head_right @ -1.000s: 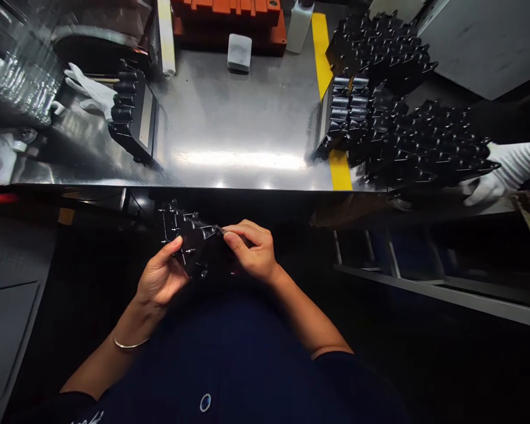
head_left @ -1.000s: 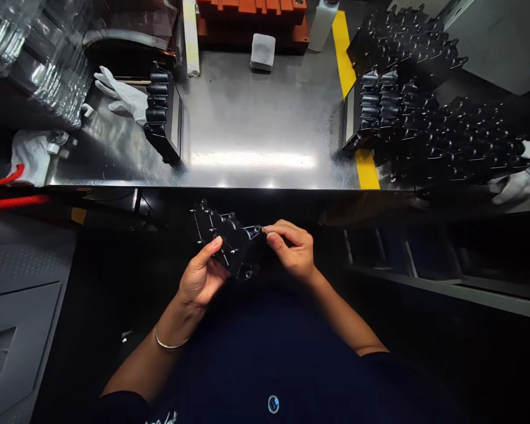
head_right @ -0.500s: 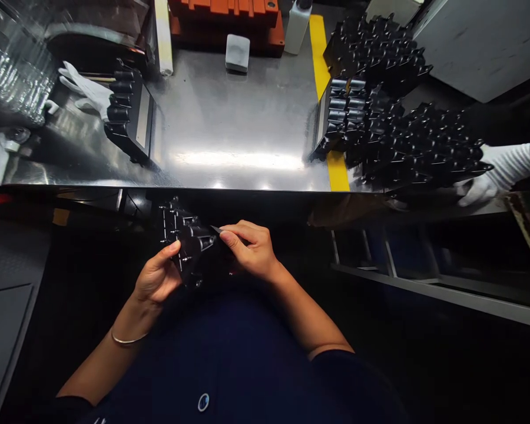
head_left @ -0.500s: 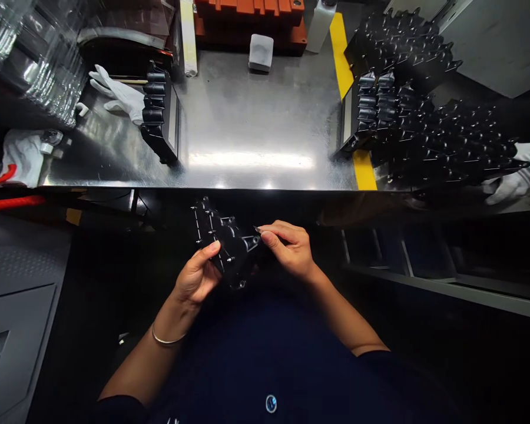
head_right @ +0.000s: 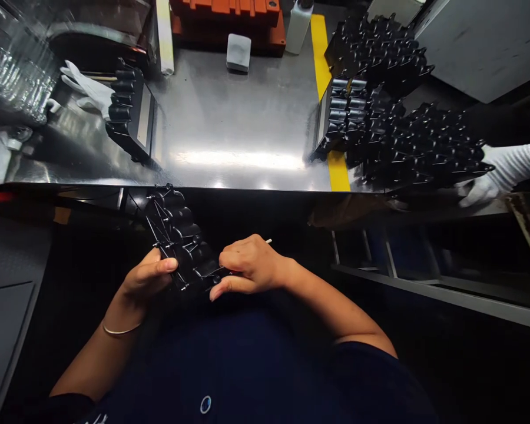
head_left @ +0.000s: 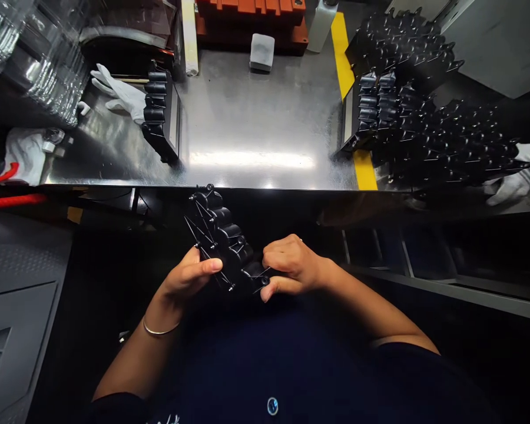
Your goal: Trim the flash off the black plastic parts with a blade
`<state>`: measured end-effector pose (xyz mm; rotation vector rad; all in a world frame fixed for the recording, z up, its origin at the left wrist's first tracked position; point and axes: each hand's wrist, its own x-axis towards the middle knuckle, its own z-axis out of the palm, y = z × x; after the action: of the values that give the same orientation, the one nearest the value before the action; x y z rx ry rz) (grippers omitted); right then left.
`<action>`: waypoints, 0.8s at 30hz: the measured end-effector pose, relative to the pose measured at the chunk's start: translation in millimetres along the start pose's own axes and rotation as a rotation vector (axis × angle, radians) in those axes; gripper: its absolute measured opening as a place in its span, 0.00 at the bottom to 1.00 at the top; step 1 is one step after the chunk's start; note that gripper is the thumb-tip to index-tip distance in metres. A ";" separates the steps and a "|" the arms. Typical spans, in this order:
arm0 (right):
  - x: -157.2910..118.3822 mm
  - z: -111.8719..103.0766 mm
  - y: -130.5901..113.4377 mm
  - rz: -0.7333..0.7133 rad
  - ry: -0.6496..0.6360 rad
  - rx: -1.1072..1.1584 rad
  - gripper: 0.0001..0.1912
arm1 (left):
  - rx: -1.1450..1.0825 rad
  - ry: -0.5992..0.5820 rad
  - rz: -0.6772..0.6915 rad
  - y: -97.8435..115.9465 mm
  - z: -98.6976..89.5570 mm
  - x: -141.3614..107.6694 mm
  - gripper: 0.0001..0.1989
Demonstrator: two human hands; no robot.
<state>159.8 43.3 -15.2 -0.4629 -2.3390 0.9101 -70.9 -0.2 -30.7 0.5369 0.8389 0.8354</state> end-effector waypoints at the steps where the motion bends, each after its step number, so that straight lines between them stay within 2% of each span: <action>1: 0.2 0.0 1.6 -0.014 0.008 -0.022 0.29 | -0.020 0.001 -0.011 -2.1 0.3 0.7 0.19; 4: 0.4 0.6 6.8 -0.034 0.122 -0.143 0.27 | -0.076 0.063 -0.039 -8.3 1.9 3.0 0.18; 7: 0.6 2.3 10.9 0.005 0.237 -0.200 0.25 | -0.144 0.145 -0.046 -13.9 5.3 5.5 0.19; 12: -1.1 3.8 14.8 0.013 0.226 -0.272 0.26 | -0.239 0.253 -0.014 -20.7 13.0 8.7 0.18; 18: -0.7 0.4 14.7 0.103 0.299 -0.213 0.24 | -0.276 0.245 -0.029 -25.2 20.0 11.8 0.19; 21: -1.1 -0.6 13.3 0.096 0.259 -0.229 0.25 | -0.273 0.254 -0.017 -26.1 16.3 11.6 0.19; 24: -3.2 -5.1 14.4 0.064 0.225 -0.025 0.24 | -0.308 0.188 -0.054 -22.5 9.5 9.4 0.16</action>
<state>167.0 54.5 -23.5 -0.6199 -2.1435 0.8141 -49.9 -6.3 -45.1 0.1650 0.8719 0.9547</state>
